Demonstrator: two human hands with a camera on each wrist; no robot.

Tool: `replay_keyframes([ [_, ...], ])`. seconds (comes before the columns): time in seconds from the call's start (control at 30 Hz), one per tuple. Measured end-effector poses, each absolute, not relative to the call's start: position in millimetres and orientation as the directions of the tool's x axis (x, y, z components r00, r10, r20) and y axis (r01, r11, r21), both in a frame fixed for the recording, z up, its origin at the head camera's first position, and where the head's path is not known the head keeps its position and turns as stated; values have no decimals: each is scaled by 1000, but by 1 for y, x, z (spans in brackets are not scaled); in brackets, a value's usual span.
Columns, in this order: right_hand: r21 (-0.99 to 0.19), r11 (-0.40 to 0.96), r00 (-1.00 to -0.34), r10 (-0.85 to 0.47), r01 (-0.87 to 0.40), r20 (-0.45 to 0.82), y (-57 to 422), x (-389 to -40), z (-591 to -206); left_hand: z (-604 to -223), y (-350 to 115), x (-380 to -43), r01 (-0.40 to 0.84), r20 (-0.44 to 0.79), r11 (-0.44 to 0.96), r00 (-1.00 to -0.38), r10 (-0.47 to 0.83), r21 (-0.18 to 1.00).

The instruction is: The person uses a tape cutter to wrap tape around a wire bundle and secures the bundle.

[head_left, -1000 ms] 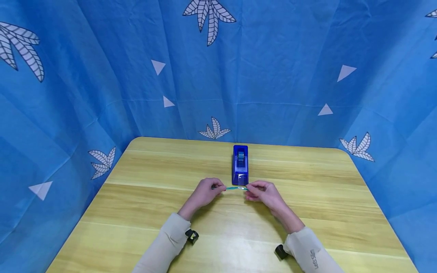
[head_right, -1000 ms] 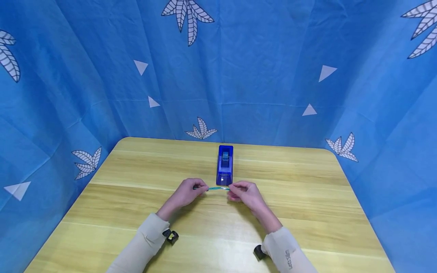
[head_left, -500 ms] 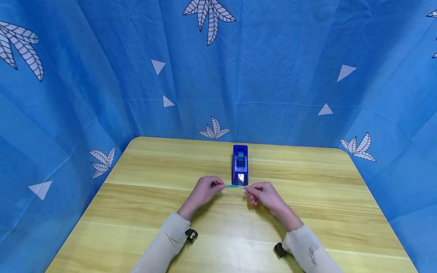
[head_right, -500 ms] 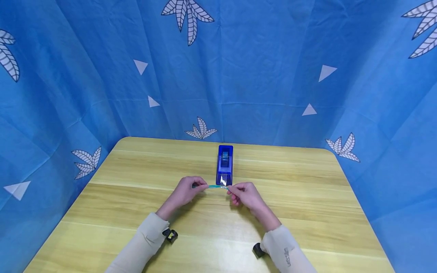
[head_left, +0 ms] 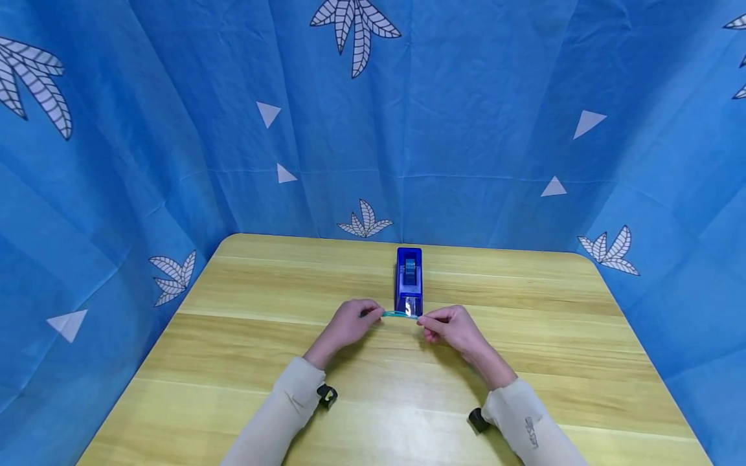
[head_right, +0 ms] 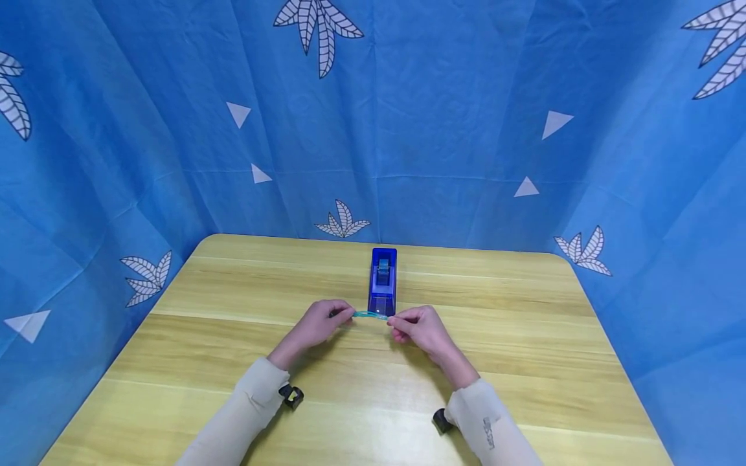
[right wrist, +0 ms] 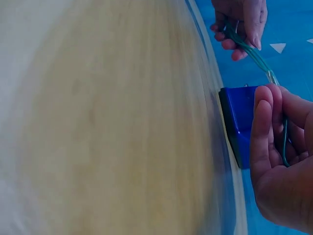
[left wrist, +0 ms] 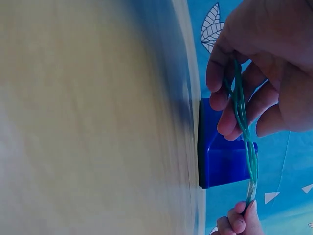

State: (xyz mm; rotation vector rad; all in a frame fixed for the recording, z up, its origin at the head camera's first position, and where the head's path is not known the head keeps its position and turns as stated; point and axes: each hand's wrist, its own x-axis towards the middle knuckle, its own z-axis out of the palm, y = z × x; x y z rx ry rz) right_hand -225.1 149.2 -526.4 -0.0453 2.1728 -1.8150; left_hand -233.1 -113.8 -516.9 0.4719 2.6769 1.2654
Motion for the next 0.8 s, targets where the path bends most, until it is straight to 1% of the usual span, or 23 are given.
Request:
replay_keyframes([
  [0.23, -963, 212, -947, -236, 167, -216, 151, -226, -525, -518, -112, -237, 202, -9, 580, -941, 339, 789],
  [0.37, -959, 228, -943, -245, 169, -224, 152, -228, -525, -520, -113, -238, 198, -6, 537, -935, 355, 820],
  [0.5, -952, 235, -935, -250, 194, -252, 153, -230, -525, -520, -114, -239, 172, -14, 482, -934, 357, 859],
  [0.6, -949, 235, -932, -243, 211, -267, 154, -232, -525, -518, -115, -238, 175, 0, 463, -935, 354, 869],
  [0.8, -951, 205, -930, -241, 230, -277, 154, -234, -529, -518, -115, -237, 193, 22, 485, -942, 336, 853],
])
